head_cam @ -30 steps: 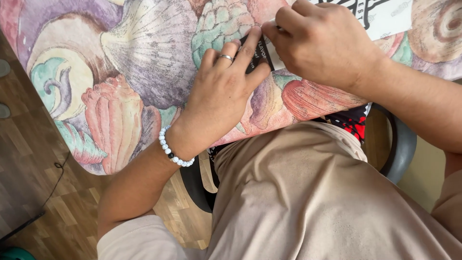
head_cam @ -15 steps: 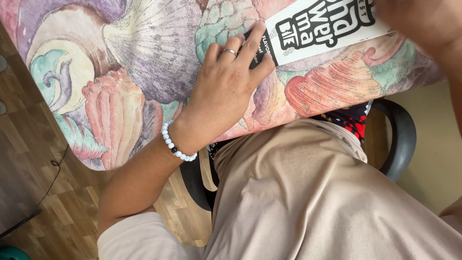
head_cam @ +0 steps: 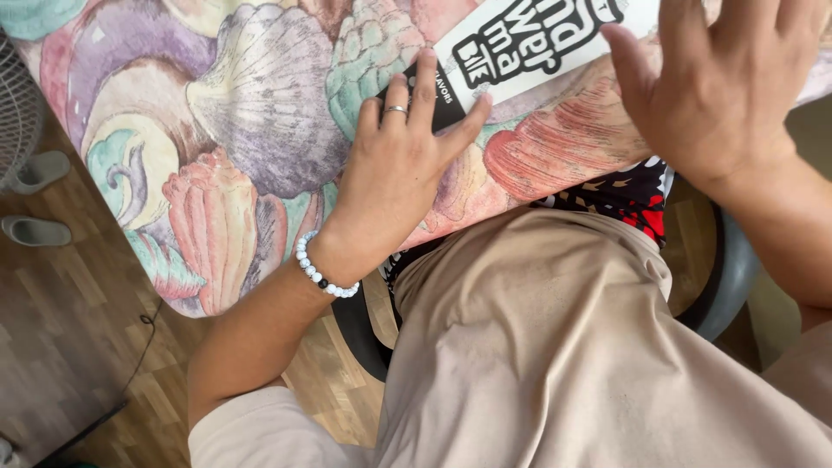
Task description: Peeling stickers from a backing sheet and stacking them
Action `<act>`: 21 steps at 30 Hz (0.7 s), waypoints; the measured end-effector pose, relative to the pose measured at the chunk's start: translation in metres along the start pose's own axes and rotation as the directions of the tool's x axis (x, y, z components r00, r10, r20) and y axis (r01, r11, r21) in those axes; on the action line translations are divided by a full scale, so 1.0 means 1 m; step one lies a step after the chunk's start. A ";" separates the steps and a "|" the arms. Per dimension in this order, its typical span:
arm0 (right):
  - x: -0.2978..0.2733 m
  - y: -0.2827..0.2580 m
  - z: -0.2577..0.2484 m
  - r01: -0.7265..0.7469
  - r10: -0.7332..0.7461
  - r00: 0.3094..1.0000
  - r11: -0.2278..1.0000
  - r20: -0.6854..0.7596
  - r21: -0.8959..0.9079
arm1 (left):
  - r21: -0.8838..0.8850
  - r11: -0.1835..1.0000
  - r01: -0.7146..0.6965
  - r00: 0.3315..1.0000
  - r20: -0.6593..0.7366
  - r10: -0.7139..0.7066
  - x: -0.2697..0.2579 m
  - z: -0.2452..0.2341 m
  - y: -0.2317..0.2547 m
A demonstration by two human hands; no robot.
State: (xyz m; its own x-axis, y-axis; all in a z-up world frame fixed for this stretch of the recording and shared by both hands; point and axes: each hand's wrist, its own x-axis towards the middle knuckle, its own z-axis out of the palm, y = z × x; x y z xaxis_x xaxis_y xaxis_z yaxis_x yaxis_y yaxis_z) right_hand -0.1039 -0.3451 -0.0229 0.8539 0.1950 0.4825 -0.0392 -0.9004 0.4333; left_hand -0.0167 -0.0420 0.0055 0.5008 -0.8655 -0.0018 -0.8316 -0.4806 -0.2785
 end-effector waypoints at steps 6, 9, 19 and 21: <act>0.020 -0.009 0.004 0.287 -0.252 0.958 0.798 -0.140 0.530 | -0.159 0.987 -0.002 0.998 -0.057 -0.007 0.000 -0.001 -0.002; 0.019 -0.005 0.013 0.361 -0.338 0.928 0.723 -0.154 0.589 | -0.214 0.976 -0.038 0.998 -0.050 0.028 -0.001 0.002 -0.005; -0.021 0.045 0.035 0.265 -0.289 0.956 0.774 -0.052 0.576 | -0.545 0.838 -0.033 0.990 -0.130 -0.045 -0.011 0.014 -0.016; -0.024 0.049 0.039 0.254 -0.286 0.957 0.734 -0.053 0.630 | -0.542 0.840 -0.018 0.990 -0.126 -0.060 -0.011 0.013 -0.016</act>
State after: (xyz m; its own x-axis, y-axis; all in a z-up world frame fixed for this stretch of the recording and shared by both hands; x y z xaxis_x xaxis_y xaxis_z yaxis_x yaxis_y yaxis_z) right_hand -0.1057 -0.4090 -0.0430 0.8007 0.4646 0.3781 0.5152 -0.8562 -0.0390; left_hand -0.0054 -0.0229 -0.0029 0.5153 -0.8461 0.1362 -0.8380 -0.4642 0.2869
